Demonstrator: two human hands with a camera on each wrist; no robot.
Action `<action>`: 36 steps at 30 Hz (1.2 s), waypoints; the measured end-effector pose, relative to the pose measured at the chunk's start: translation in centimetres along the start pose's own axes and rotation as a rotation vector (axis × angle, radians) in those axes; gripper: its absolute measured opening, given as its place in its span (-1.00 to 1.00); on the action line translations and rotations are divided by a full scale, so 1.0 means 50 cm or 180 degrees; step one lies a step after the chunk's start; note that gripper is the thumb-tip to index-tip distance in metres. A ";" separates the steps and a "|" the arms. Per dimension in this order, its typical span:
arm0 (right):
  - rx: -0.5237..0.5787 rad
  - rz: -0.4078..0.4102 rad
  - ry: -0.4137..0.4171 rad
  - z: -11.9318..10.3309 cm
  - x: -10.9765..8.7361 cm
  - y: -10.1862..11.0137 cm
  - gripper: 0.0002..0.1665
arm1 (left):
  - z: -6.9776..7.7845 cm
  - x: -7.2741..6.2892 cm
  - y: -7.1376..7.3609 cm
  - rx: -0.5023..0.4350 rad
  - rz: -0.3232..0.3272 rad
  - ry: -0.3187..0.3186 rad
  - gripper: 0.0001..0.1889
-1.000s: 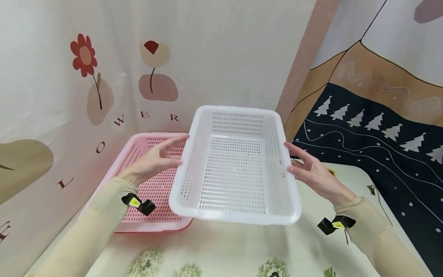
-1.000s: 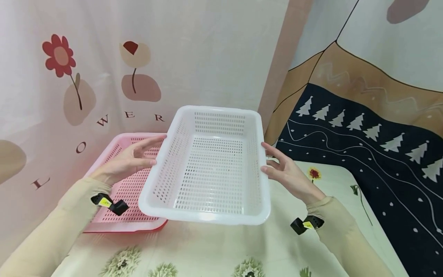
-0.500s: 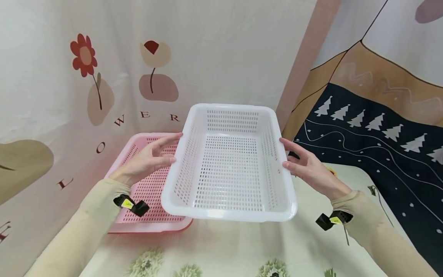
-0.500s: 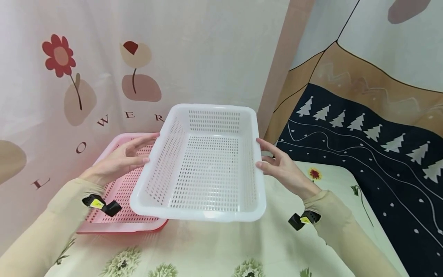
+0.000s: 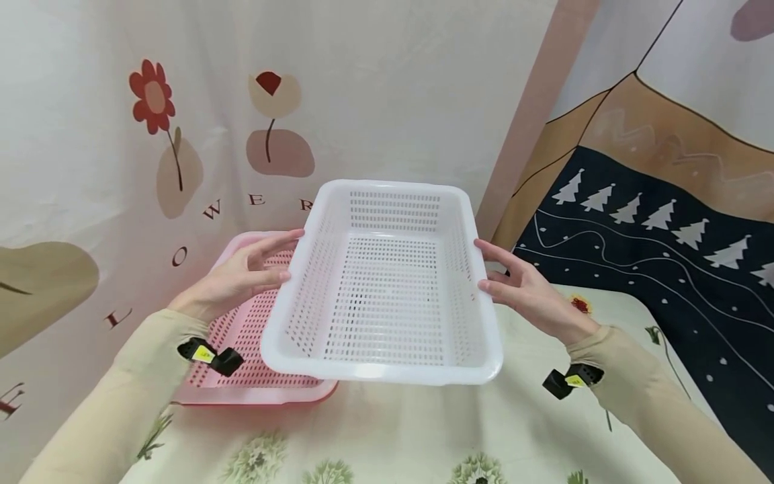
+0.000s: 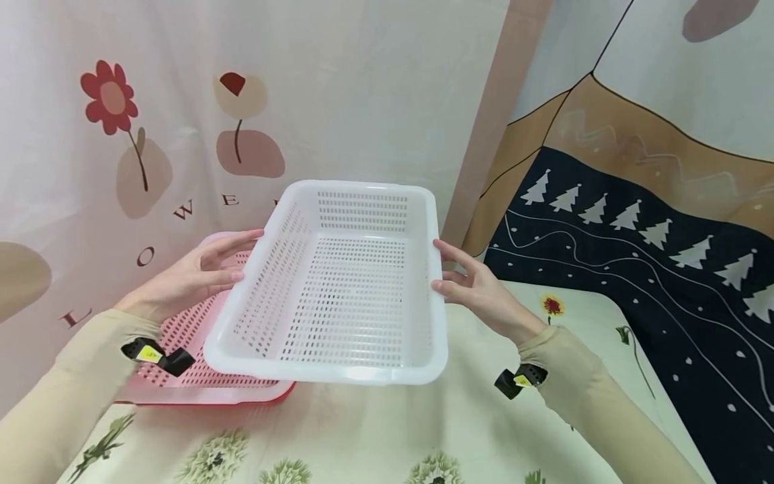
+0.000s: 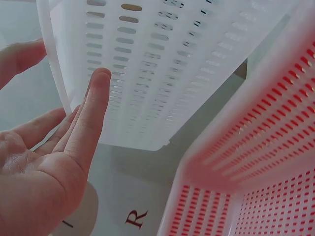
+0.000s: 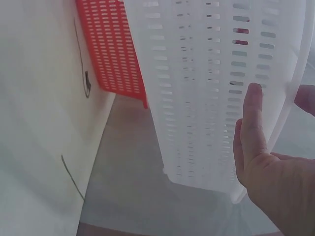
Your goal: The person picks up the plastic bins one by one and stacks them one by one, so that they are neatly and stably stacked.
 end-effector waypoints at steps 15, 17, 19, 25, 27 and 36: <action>0.0202 -0.0184 0.0107 -0.008 0.025 -0.039 -0.14 | 0.009 -0.052 0.031 0.0651 0.0182 0.0280 -0.34; 0.0226 -0.0217 0.0129 -0.009 0.028 -0.044 -0.13 | 0.012 -0.058 0.035 0.0727 0.0196 0.0299 -0.34; 0.0250 -0.0251 0.0140 -0.011 0.032 -0.049 -0.12 | 0.014 -0.066 0.038 0.0737 0.0191 0.0325 -0.35; 0.0291 -0.0349 0.0190 -0.017 0.045 -0.065 -0.06 | 0.022 -0.086 0.051 0.0731 0.0236 0.0419 -0.35; 0.0345 -0.0383 0.0209 -0.018 0.049 -0.069 -0.05 | 0.026 -0.092 0.056 0.0708 0.0264 0.0436 -0.35; 0.0546 -0.0439 0.0233 -0.026 0.066 -0.090 -0.02 | 0.042 -0.111 0.065 0.0295 0.0502 0.0547 -0.38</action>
Point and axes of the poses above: each hand's wrist, its own x-axis towards the middle knuckle, its own y-axis out of the back of the hand, z = x × y, the point moved 1 cm from there along x, towards the middle knuckle, and after that the axes turned 3 degrees about -x, right-handed, at the moved point
